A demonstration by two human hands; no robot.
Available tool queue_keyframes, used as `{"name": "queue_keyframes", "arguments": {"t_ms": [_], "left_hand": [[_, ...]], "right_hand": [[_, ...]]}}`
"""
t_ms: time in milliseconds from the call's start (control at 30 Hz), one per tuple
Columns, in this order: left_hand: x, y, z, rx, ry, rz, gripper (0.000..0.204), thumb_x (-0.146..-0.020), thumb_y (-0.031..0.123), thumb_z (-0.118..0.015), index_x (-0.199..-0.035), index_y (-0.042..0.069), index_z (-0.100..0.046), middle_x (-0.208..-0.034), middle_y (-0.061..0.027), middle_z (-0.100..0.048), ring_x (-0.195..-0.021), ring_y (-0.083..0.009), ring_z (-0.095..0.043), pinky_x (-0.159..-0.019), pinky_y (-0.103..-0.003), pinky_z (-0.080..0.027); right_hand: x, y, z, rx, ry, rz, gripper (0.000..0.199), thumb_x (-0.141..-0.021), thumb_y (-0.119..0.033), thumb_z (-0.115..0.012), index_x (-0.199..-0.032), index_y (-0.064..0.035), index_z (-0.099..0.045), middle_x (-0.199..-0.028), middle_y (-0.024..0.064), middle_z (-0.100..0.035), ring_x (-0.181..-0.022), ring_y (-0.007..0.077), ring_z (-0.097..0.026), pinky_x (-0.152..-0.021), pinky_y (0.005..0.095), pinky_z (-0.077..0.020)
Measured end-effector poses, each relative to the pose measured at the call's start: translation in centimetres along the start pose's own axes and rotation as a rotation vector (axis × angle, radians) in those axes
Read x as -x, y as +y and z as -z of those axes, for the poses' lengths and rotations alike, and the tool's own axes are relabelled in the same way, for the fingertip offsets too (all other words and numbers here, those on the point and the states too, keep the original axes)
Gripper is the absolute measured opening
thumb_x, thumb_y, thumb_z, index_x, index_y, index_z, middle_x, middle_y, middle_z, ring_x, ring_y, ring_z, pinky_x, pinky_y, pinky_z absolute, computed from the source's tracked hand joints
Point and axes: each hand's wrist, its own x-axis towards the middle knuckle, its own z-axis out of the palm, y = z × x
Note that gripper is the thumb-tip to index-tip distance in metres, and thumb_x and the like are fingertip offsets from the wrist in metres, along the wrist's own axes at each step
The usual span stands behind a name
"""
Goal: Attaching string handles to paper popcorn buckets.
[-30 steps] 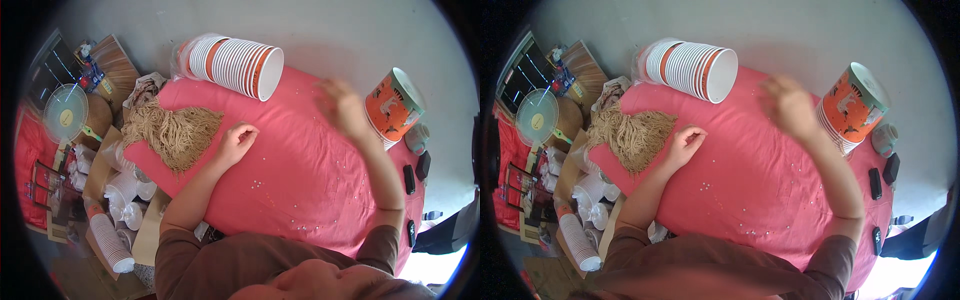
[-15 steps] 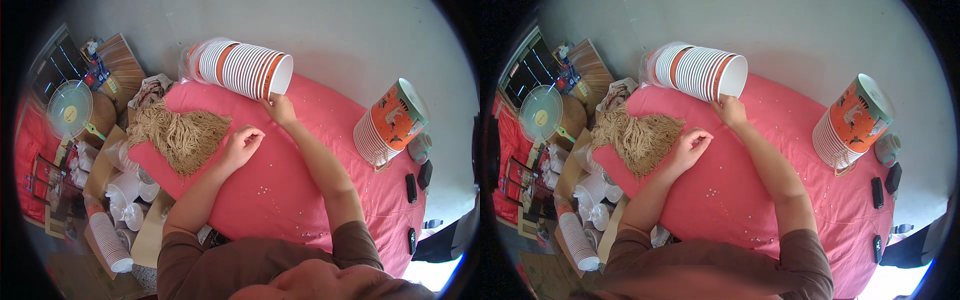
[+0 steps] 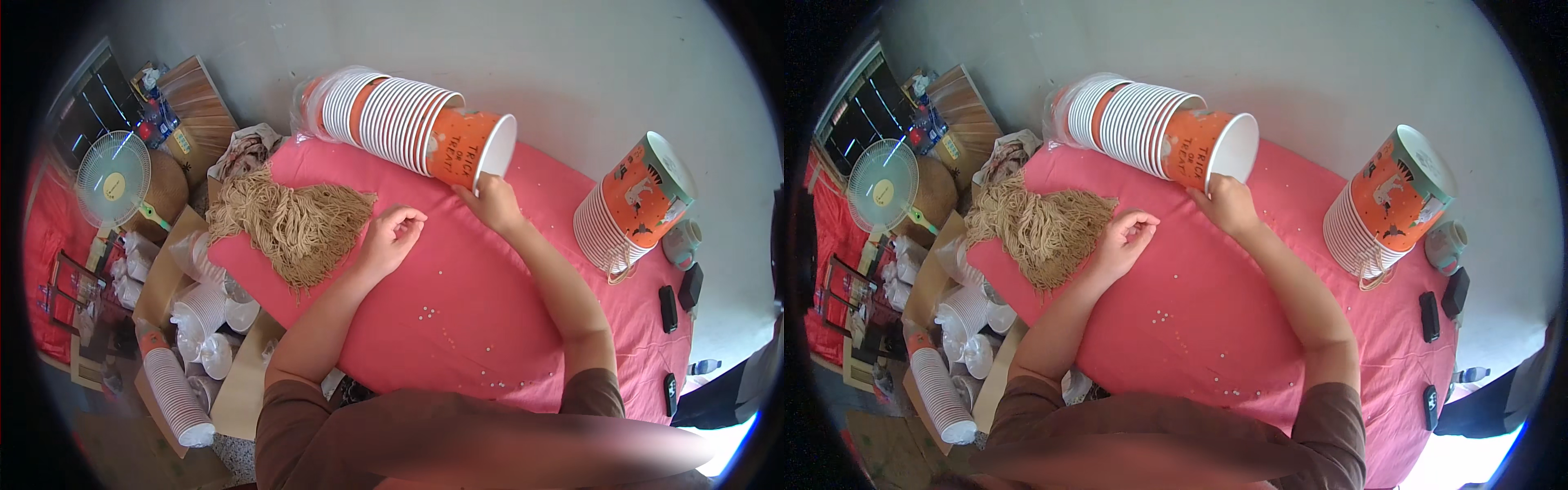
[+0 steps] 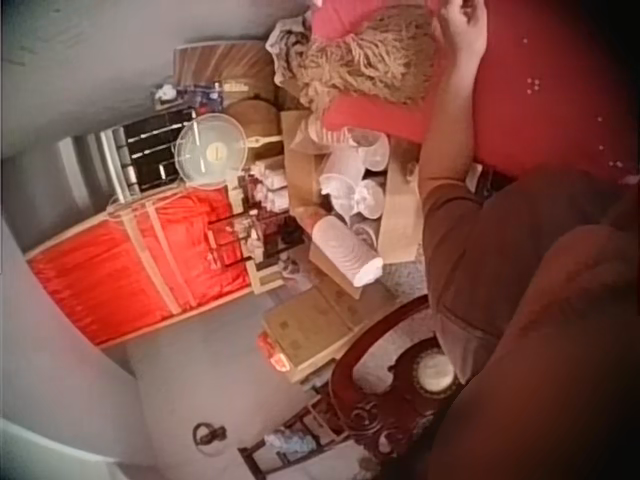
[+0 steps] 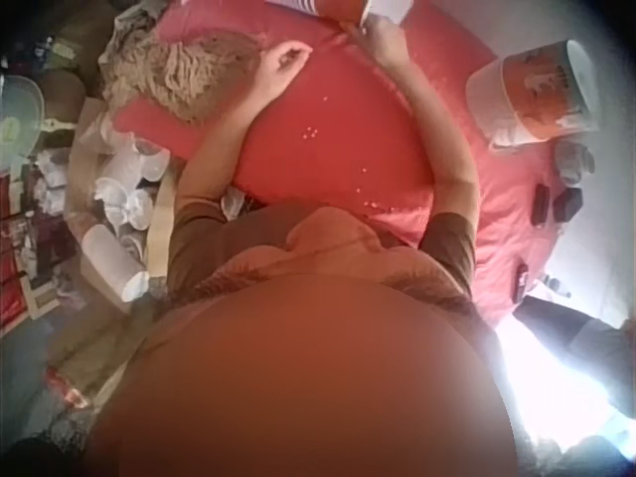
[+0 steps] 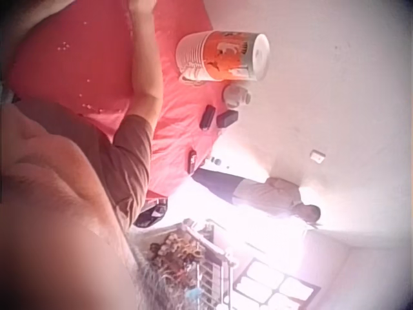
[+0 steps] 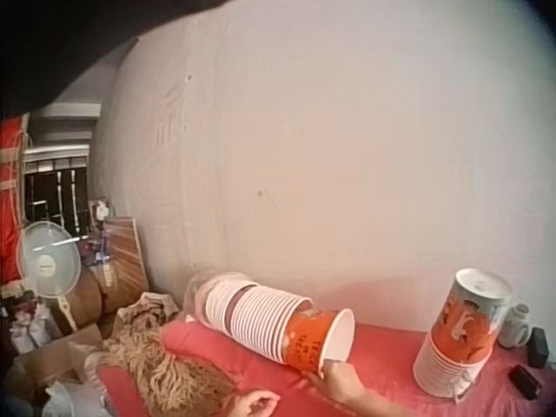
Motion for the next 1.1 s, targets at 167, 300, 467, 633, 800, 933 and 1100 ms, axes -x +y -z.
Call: {"name": "queue_keyframes", "arguments": {"t_ms": [167,300,467,633,800,933,1100], "left_hand": [[0.1,1.5,-0.6,-0.070,0.155,-0.190,0.045,-0.083,0.011,-0.075,-0.124,0.004,-0.057,-0.119,-0.0125,-0.060,-0.107,-0.0237,-0.059,-0.088,-0.035,-0.050],[0.7,2.9,-0.8,-0.205,0.025,-0.293,0.109,-0.070,0.028,-0.089,-0.153,0.005,-0.021,-0.155,-0.0219,-0.026,-0.143,-0.0392,-0.030,-0.114,-0.049,-0.033],[0.8,4.7,-3.0,0.009,-0.026,-0.289,0.128,-0.058,0.030,-0.095,-0.154,0.005,-0.013,-0.152,-0.0225,-0.028,-0.141,-0.0408,-0.033,-0.111,-0.051,-0.035],[0.5,4.9,-3.1,0.374,-0.125,0.078,0.096,-0.061,0.019,-0.090,-0.139,0.003,-0.038,-0.128,-0.0162,-0.054,-0.117,-0.0289,-0.057,-0.093,-0.044,-0.048],[1.0,2.0,-2.4,0.317,-0.111,-0.051,0.119,-0.065,0.037,-0.093,-0.151,0.004,-0.017,-0.144,-0.0164,-0.040,-0.135,-0.0306,-0.042,-0.110,-0.045,-0.038],[1.1,4.1,-1.8,0.373,-0.146,0.079,0.118,-0.065,0.039,-0.093,-0.150,0.001,-0.019,-0.143,-0.0167,-0.041,-0.135,-0.0292,-0.042,-0.110,-0.043,-0.039],[1.2,4.6,-1.8,0.431,-0.171,0.100,0.118,-0.066,0.045,-0.091,-0.148,-0.002,-0.021,-0.143,-0.0164,-0.042,-0.135,-0.0272,-0.042,-0.110,-0.042,-0.040]], "right_hand": [[3.5,-3.3,5.2,-0.002,-0.048,0.144,0.021,-0.088,-0.018,-0.066,-0.084,0.0011,-0.059,-0.069,0.0222,-0.065,-0.066,0.0419,-0.065,-0.061,0.0486,-0.0530],[5.9,-8.4,7.6,0.148,-0.236,0.223,0.020,-0.087,-0.014,-0.064,-0.092,0.0038,-0.057,-0.064,0.0215,-0.062,-0.060,0.0407,-0.064,-0.056,0.0479,-0.0516],[6.8,-11.4,8.2,0.127,-0.328,0.261,0.027,-0.088,-0.020,-0.066,-0.097,0.0017,-0.052,-0.063,0.0183,-0.064,-0.057,0.0379,-0.065,-0.054,0.0449,-0.0518],[6.3,-10.3,10.1,-0.319,-0.549,0.313,0.073,-0.087,-0.038,-0.070,-0.141,0.0000,-0.041,-0.096,0.0230,-0.070,-0.088,0.0405,-0.068,-0.078,0.0453,-0.0536],[5.5,-9.6,13.4,-0.183,-0.418,0.375,0.056,-0.074,-0.017,-0.082,-0.125,-0.0063,-0.062,-0.099,0.0135,-0.072,-0.091,0.0303,-0.071,-0.078,0.0398,-0.0553],[5.2,-9.1,14.4,-0.169,-0.479,0.294,0.035,-0.073,-0.006,-0.078,-0.106,-0.0029,-0.068,-0.094,0.0119,-0.071,-0.085,0.0291,-0.070,-0.074,0.0376,-0.0554],[5.2,-9.2,14.3,-0.237,-0.479,0.324,0.027,-0.073,-0.002,-0.075,-0.099,-0.0013,-0.068,-0.088,0.0122,-0.070,-0.080,0.0302,-0.068,-0.070,0.0379,-0.0544]]}}
